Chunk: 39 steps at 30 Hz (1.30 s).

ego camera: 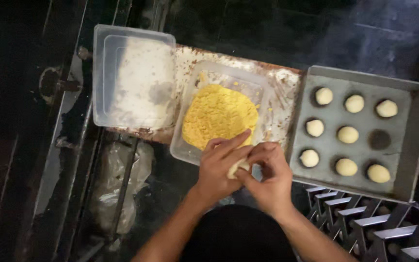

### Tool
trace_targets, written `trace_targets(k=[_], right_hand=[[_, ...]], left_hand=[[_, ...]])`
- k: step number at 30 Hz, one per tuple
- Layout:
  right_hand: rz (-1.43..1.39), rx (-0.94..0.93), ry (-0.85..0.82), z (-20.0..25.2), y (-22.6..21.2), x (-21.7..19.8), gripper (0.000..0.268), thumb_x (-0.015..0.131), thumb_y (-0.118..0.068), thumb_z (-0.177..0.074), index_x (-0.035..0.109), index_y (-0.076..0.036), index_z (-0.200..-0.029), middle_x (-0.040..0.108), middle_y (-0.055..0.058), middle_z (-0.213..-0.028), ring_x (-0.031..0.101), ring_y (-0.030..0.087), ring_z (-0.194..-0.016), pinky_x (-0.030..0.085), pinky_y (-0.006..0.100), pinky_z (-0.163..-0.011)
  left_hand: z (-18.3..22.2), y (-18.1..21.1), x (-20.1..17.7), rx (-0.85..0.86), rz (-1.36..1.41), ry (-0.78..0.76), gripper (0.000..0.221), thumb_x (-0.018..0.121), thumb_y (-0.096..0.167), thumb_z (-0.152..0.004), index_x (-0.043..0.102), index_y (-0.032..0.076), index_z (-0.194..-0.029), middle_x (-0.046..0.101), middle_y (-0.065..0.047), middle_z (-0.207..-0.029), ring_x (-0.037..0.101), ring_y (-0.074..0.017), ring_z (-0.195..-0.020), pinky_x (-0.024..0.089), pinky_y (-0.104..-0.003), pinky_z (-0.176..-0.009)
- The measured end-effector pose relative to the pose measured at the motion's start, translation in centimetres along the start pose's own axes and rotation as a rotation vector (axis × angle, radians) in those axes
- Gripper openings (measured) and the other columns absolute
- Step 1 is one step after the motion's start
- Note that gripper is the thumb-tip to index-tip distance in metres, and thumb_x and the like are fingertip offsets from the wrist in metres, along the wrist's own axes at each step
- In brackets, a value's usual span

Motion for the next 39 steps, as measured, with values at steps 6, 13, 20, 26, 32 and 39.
trace_targets(k=[6, 13, 20, 26, 32, 39], right_hand=[[0.314, -0.356, -0.041, 2.3, -4.1, -1.7, 0.028, 0.084, 0.009, -0.071, 0.072, -0.002, -0.094, 0.055, 0.007, -0.115, 0.059, 0.018, -0.108, 0.052, 0.028, -0.094], [0.241, -0.43, 0.099, 7.6, -7.4, -0.5, 0.024, 0.08, 0.01, -0.075, 0.071, -0.001, -0.094, 0.055, 0.007, -0.113, 0.057, 0.019, -0.109, 0.048, 0.03, -0.099], [0.25, -0.489, 0.295, 14.8, -6.6, 3.5, 0.016, 0.08, 0.002, -0.084, 0.07, 0.0, -0.097, 0.055, 0.005, -0.111, 0.057, 0.017, -0.108, 0.049, 0.033, -0.098], [-0.588, -0.315, 0.471, 19.5, -0.8, 10.1, 0.048, 0.072, -0.032, -0.095, 0.053, -0.002, -0.128, 0.059, 0.012, -0.129, 0.059, 0.021, -0.116, 0.049, 0.035, -0.1], [-0.359, -0.344, 0.44, 23.6, 0.2, 10.4, 0.07, 0.061, -0.053, -0.102, 0.051, 0.004, -0.141, 0.063, 0.019, -0.123, 0.063, 0.026, -0.11, 0.051, 0.039, -0.093], [-0.514, -0.373, 0.657, 27.4, -7.9, 9.7, 0.056, 0.033, -0.039, -0.104, 0.051, 0.001, -0.139, 0.059, 0.022, -0.135, 0.061, 0.03, -0.124, 0.049, 0.041, -0.106]], left_hand=[[-1.1, 4.3, 0.6, 0.057, 0.01, 0.006, 0.055, 0.081, 0.018, -0.077, 0.067, 0.004, -0.129, 0.062, -0.018, -0.146, 0.069, -0.029, -0.12, 0.052, -0.043, -0.103], [0.2, 8.4, -1.5, 0.246, 0.103, 0.02, 0.049, 0.077, 0.01, -0.083, 0.067, 0.007, -0.132, 0.065, -0.013, -0.148, 0.073, -0.0259, -0.119, 0.057, -0.04, -0.105], [3.4, 9.3, -5.9, 0.396, 0.142, -0.25, 0.028, 0.075, 0.014, -0.076, 0.07, 0.005, -0.102, 0.071, -0.011, -0.109, 0.069, -0.0296, -0.108, 0.047, -0.044, -0.102], [7.6, 9.3, -8.6, 0.316, 0.318, -0.404, 0.02, 0.058, 0.017, -0.104, 0.069, 0.012, -0.089, 0.075, -0.003, -0.106, 0.071, -0.02, -0.127, 0.037, -0.052, -0.123], [9.2, 14.1, -12.9, 0.371, 0.724, -0.425, 0.037, 0.053, 0.037, -0.107, 0.068, 0.012, -0.13, 0.034, -0.012, -0.161, 0.019, -0.0321, -0.158, 0.008, -0.055, -0.128], [10.8, 20.8, -9.5, 0.591, 0.219, -0.304, 0.038, 0.063, 0.027, -0.093, 0.076, 0.01, -0.124, 0.049, -0.031, -0.148, 0.038, -0.0435, -0.146, 0.016, -0.061, -0.123]])
Point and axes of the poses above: each hand's wrist, its own z-axis away from the middle knuckle, its own x-axis out of the palm, y = z × x, the point moved 3 cm from there along -z, towards the middle knuckle
